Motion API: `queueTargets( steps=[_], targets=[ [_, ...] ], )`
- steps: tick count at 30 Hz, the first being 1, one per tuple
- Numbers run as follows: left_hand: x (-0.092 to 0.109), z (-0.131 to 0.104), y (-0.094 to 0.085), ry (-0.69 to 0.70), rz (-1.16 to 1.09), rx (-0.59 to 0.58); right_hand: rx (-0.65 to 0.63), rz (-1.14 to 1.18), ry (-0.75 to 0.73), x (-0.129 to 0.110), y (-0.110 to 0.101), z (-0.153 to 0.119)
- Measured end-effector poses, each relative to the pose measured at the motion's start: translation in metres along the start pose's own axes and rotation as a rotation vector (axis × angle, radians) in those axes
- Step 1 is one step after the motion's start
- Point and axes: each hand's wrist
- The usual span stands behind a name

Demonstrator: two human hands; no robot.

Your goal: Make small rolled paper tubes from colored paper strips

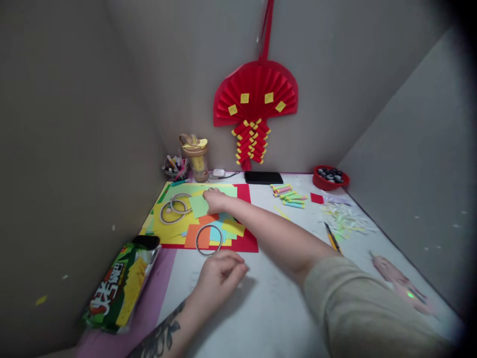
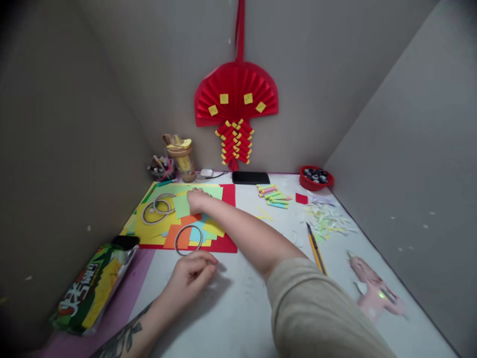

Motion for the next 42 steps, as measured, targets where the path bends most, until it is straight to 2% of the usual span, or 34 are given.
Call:
queueTargets(
  steps=[4, 6, 14, 20, 22, 25, 28, 30, 32, 35, 38, 42],
  targets=[
    [-0.002, -0.003, 0.003, 0.065, 0.105, 0.005, -0.1, 0.035, 0.006, 0.0, -0.003, 0.005],
    [-0.003, -0.003, 0.003, 0.085, 0.132, 0.008, -0.097, 0.078, 0.007, 0.001, -0.001, 0.006],
    [-0.005, -0.003, -0.004, 0.048, 0.159, 0.001, 0.23, 0.415, 0.03, 0.012, 0.008, 0.0],
    [-0.004, -0.001, -0.002, 0.018, 0.084, 0.049, 0.418, 0.436, 0.053, 0.033, 0.001, -0.018],
    [-0.006, 0.0, -0.001, -0.052, -0.02, 0.073, 0.493, 0.469, 0.097, 0.041, -0.002, -0.029],
    [-0.009, 0.004, -0.001, -0.301, -0.364, 0.089, 0.593, 0.718, 0.167, 0.051, -0.01, -0.053],
    [-0.01, 0.007, -0.004, -0.446, -0.667, 0.115, 0.538, 1.138, 0.196, 0.056, -0.017, -0.089],
    [-0.009, 0.007, -0.006, -0.462, -0.68, 0.139, 0.478, 1.318, 0.208, 0.056, -0.017, -0.116],
    [-0.008, 0.007, -0.006, -0.455, -0.606, 0.173, 0.429, 1.366, 0.216, 0.055, -0.012, -0.142],
    [-0.005, 0.007, -0.002, -0.405, -0.525, 0.231, 0.394, 1.322, 0.219, 0.048, 0.002, -0.172],
    [-0.003, 0.009, 0.003, -0.331, -0.531, 0.204, 0.348, 1.308, 0.207, 0.04, 0.014, -0.189],
    [-0.004, 0.009, 0.006, -0.334, -0.512, 0.161, 0.288, 1.629, 0.142, 0.038, 0.016, -0.196]
  ],
)
Point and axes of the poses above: each hand's wrist, its own z-axis towards the middle knuckle, its own y-axis out of the palm, x = y × z, and after that the axes turned 3 degrees about -z, right-handed
